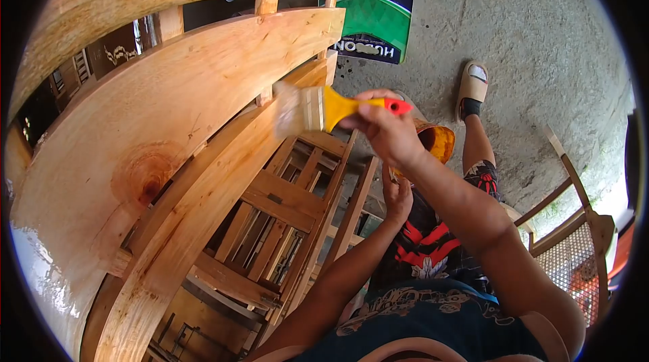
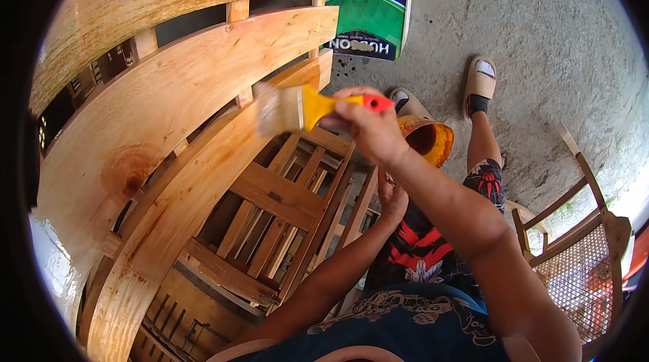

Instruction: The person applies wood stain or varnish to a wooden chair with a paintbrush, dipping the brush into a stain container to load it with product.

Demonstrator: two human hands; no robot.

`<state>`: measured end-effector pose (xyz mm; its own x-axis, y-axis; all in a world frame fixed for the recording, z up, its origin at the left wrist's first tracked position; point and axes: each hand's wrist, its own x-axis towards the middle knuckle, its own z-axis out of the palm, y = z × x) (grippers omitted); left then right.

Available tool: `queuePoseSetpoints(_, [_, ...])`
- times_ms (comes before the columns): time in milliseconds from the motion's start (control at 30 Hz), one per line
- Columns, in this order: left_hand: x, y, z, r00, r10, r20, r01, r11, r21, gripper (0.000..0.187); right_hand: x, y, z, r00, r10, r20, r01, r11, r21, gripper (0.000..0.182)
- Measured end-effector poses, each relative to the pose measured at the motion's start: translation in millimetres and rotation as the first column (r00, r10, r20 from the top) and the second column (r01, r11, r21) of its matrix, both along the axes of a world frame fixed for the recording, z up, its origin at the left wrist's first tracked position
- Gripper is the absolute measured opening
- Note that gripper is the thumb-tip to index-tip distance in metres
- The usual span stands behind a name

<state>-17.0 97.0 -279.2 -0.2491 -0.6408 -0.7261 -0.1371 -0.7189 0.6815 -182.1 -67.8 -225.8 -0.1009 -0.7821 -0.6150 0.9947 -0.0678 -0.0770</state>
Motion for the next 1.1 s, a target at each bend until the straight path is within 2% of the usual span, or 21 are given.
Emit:
queuePoseSetpoints(67, [1.0, 3.0, -6.6, 0.999, 0.026, 0.029, -0.022, 0.992, -0.126, 0.072, -4.2, 2.8, -14.4, 0.993, -0.103, -0.052, 0.106, 0.993, 0.059, 0.02])
queuePoseSetpoints(167, [6.5, 6.9, -3.5, 0.961, -0.128, 0.247, 0.181, 0.962, -0.206, 0.077, -15.9, 19.0, 21.5, 0.983, -0.095, -0.159, 0.113, 0.988, 0.104, 0.02])
queuePoseSetpoints(233, [-8.0, 2.9, 4.0, 0.996, 0.089, -0.019, -0.09, 0.993, -0.078, 0.077, -25.9, 26.4, 46.8, 0.945, -0.02, -0.328, 0.042, 0.997, 0.06, 0.021])
queuePoseSetpoints(267, [-13.0, 0.2, 7.7, 0.995, 0.096, -0.023, -0.097, 0.992, -0.085, 0.077, -34.2, 27.2, 58.9, 0.875, 0.042, -0.482, -0.031, 0.999, 0.031, 0.023])
queuePoseSetpoints(300, [-16.2, -3.4, 10.3, 0.993, 0.121, -0.011, -0.121, 0.991, -0.053, 0.079, -49.9, 24.3, 72.2, 0.644, 0.07, -0.762, -0.15, 0.988, -0.036, 0.021])
queuePoseSetpoints(333, [-16.6, -5.5, 12.7, 0.989, 0.145, 0.004, -0.145, 0.989, -0.022, 0.081, -64.5, 14.9, 87.2, 0.643, 0.065, -0.763, -0.153, 0.987, -0.045, 0.021])
queuePoseSetpoints(367, [-14.3, -4.1, 10.9, 0.989, 0.149, 0.005, -0.148, 0.988, -0.032, 0.081, -78.9, 1.9, 101.5, 0.458, -0.026, -0.889, -0.281, 0.944, -0.173, 0.021])
queuePoseSetpoints(400, [-8.4, 1.4, 3.4, 0.995, 0.031, 0.094, -0.017, 0.989, -0.149, 0.082, -89.7, -10.7, 112.8, 0.263, -0.157, -0.952, -0.423, 0.868, -0.26, 0.021])
queuePoseSetpoints(467, [17.7, 22.4, -20.4, 0.936, -0.163, 0.312, 0.267, 0.905, -0.33, 0.085, -100.2, -35.3, 132.3, 0.19, -0.17, -0.967, -0.479, 0.843, -0.243, 0.021])
queuePoseSetpoints(500, [62.0, 42.6, -54.0, 0.554, -0.513, 0.656, 0.816, 0.492, -0.304, 0.076, -101.1, -47.7, 137.3, 0.109, -0.183, -0.977, -0.532, 0.82, -0.213, 0.023])
queuePoseSetpoints(533, [44.1, 27.3, -35.4, 0.553, -0.508, 0.66, 0.815, 0.492, -0.305, 0.076, -100.3, -60.7, 137.6, 0.112, -0.19, -0.975, -0.533, 0.817, -0.22, 0.023])
queuePoseSetpoints(567, [22.7, 14.9, -15.3, 0.767, -0.404, 0.499, 0.57, 0.786, -0.241, 0.072, -99.9, -73.6, 137.2, -0.014, -0.145, -0.989, -0.603, 0.79, -0.108, 0.024])
queuePoseSetpoints(600, [6.6, 4.8, -0.1, 0.915, -0.206, 0.347, 0.255, 0.962, -0.1, 0.068, -99.4, -81.3, 140.1, -0.146, -0.107, -0.983, -0.655, 0.756, 0.015, 0.025])
queuePoseSetpoints(667, [0.0, -0.6, 0.4, 0.931, -0.19, 0.312, 0.264, 0.941, -0.213, 0.064, -104.0, -87.7, 149.7, -0.182, -0.125, -0.975, -0.689, 0.724, 0.036, 0.023])
queuePoseSetpoints(733, [-6.9, -2.8, 10.6, 0.954, -0.147, 0.26, 0.205, 0.955, -0.213, 0.068, -110.4, -79.6, 139.9, 0.271, -0.291, -0.917, -0.574, 0.716, -0.397, 0.023])
queuePoseSetpoints(767, [-14.0, -3.8, 15.3, 0.975, -0.082, 0.205, 0.131, 0.962, -0.239, 0.069, -114.6, -74.6, 133.6, 0.297, -0.169, -0.94, -0.632, 0.703, -0.327, 0.022])
queuePoseSetpoints(867, [-10.0, 5.4, 4.4, 0.998, 0.036, 0.058, -0.025, 0.983, -0.179, 0.073, -108.9, -52.5, 87.9, 0.062, -0.181, -0.982, -0.615, 0.768, -0.18, 0.022])
queuePoseSetpoints(900, [-9.6, 5.5, 3.3, 0.998, 0.038, 0.057, -0.027, 0.983, -0.18, 0.073, -108.5, -43.6, 90.2, 0.061, -0.182, -0.981, -0.616, 0.766, -0.18, 0.022])
queuePoseSetpoints(1000, [6.4, 13.4, -0.9, 0.997, -0.022, 0.068, 0.034, 0.984, -0.177, 0.074, -91.1, -17.9, 95.9, -0.008, -0.155, -0.988, -0.487, 0.864, -0.131, 0.024])
queuePoseSetpoints(1067, [23.9, 26.4, -18.5, 0.955, -0.211, 0.21, 0.25, 0.951, -0.18, 0.079, -75.5, -16.8, 89.6, -0.116, -0.41, -0.905, -0.421, 0.845, -0.329, 0.028])
queuePoseSetpoints(1100, [26.2, 24.0, -26.2, 0.968, -0.192, 0.164, 0.2, 0.979, -0.033, 0.078, -70.1, -17.1, 74.9, -0.197, -0.415, -0.888, -0.457, 0.841, -0.292, 0.03])
